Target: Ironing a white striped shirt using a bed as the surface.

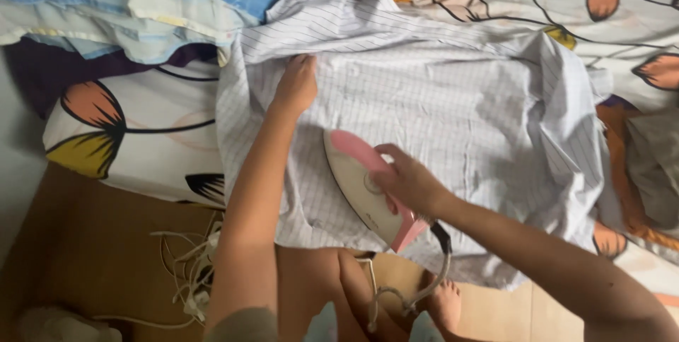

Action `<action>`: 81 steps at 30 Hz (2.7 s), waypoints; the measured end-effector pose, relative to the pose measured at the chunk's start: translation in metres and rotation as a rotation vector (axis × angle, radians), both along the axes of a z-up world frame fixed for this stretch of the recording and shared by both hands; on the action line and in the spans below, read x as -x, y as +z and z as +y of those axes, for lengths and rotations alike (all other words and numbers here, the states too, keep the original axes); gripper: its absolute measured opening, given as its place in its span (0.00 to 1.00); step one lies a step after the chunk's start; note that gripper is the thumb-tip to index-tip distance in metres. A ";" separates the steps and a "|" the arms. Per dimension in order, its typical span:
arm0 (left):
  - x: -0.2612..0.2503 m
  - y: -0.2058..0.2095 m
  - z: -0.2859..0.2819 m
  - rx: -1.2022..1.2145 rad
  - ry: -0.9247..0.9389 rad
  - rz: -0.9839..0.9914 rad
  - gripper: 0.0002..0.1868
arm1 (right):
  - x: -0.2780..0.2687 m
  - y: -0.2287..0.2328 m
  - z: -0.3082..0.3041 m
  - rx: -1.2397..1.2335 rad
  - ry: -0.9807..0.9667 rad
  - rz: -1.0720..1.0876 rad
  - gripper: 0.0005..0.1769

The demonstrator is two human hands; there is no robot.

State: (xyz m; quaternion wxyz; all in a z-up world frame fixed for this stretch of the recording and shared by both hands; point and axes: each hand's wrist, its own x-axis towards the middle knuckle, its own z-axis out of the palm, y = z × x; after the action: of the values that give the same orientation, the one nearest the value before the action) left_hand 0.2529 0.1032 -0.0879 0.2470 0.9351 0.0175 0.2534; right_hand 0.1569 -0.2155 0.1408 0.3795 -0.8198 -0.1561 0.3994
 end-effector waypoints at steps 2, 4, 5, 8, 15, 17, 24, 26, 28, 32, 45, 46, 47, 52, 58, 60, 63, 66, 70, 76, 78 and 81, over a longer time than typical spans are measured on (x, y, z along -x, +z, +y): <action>-0.017 0.014 0.011 -0.038 -0.012 0.063 0.18 | 0.000 -0.005 0.010 0.002 0.035 0.002 0.33; -0.028 0.026 0.018 0.011 0.035 0.358 0.17 | -0.004 -0.016 0.016 -0.049 0.049 -0.004 0.38; -0.037 0.016 0.029 0.017 0.031 0.366 0.17 | -0.009 -0.020 0.021 -0.043 0.047 0.003 0.38; -0.055 0.005 0.050 0.008 0.057 0.391 0.18 | -0.027 -0.026 0.040 -0.058 0.040 -0.009 0.38; -0.041 0.047 0.071 0.034 0.016 0.349 0.22 | -0.055 -0.046 0.114 -0.068 0.021 -0.123 0.37; -0.032 0.057 0.075 0.022 -0.030 0.305 0.21 | -0.061 -0.062 0.132 -0.100 0.006 -0.163 0.37; 0.011 0.127 0.065 0.157 -0.052 0.108 0.19 | -0.093 -0.086 0.193 -0.193 -0.073 -0.361 0.33; 0.024 0.154 0.058 0.160 -0.048 0.119 0.17 | -0.095 -0.085 0.195 -0.188 -0.092 -0.372 0.32; 0.031 0.175 0.051 0.245 -0.005 0.194 0.14 | -0.096 -0.085 0.188 -0.216 -0.088 -0.329 0.30; 0.017 0.152 0.052 0.256 -0.059 0.190 0.12 | -0.080 -0.051 0.137 -0.224 -0.027 -0.259 0.29; -0.135 -0.066 0.076 -0.153 -0.091 0.058 0.26 | -0.051 -0.031 0.072 0.141 0.014 -0.170 0.36; -0.136 -0.054 0.073 -0.175 -0.085 0.089 0.26 | -0.054 -0.036 0.078 0.018 -0.018 -0.207 0.35; -0.132 -0.029 0.071 -0.177 -0.087 0.091 0.26 | -0.062 -0.042 0.089 0.016 -0.020 -0.204 0.35; -0.113 0.047 0.068 -0.129 -0.002 0.280 0.21 | -0.101 -0.074 0.143 -0.173 -0.050 -0.380 0.33; -0.086 0.063 0.083 0.018 -0.066 0.372 0.20 | -0.146 -0.096 0.185 -0.185 -0.095 -0.470 0.34; -0.051 0.098 0.065 0.049 -0.016 0.445 0.20 | -0.146 -0.097 0.177 -0.205 -0.082 -0.439 0.32; 0.007 0.137 0.047 0.057 -0.051 0.414 0.19 | -0.134 -0.065 0.152 -0.184 -0.061 -0.365 0.29; 0.073 0.155 0.033 0.046 -0.056 0.338 0.20 | -0.113 -0.048 0.110 -0.101 0.000 -0.293 0.28; 0.140 0.144 0.026 -0.225 0.212 0.307 0.32 | -0.096 -0.047 0.049 0.121 -0.061 -0.222 0.31; 0.162 0.165 0.009 0.048 0.573 0.772 0.62 | -0.095 -0.027 -0.022 0.147 -0.289 -0.321 0.29; 0.167 0.144 0.018 0.140 0.568 0.754 0.62 | -0.104 -0.051 -0.056 0.001 -0.246 -0.255 0.30; 0.176 0.121 0.030 0.335 0.457 0.729 0.48 | -0.108 -0.063 -0.091 -0.147 -0.080 -0.070 0.34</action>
State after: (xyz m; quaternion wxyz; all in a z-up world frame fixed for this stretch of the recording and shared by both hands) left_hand 0.0766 0.1333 0.0334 0.3101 0.8826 0.3498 -0.0505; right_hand 0.2653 -0.3066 0.0776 0.4486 -0.8089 -0.1653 0.3423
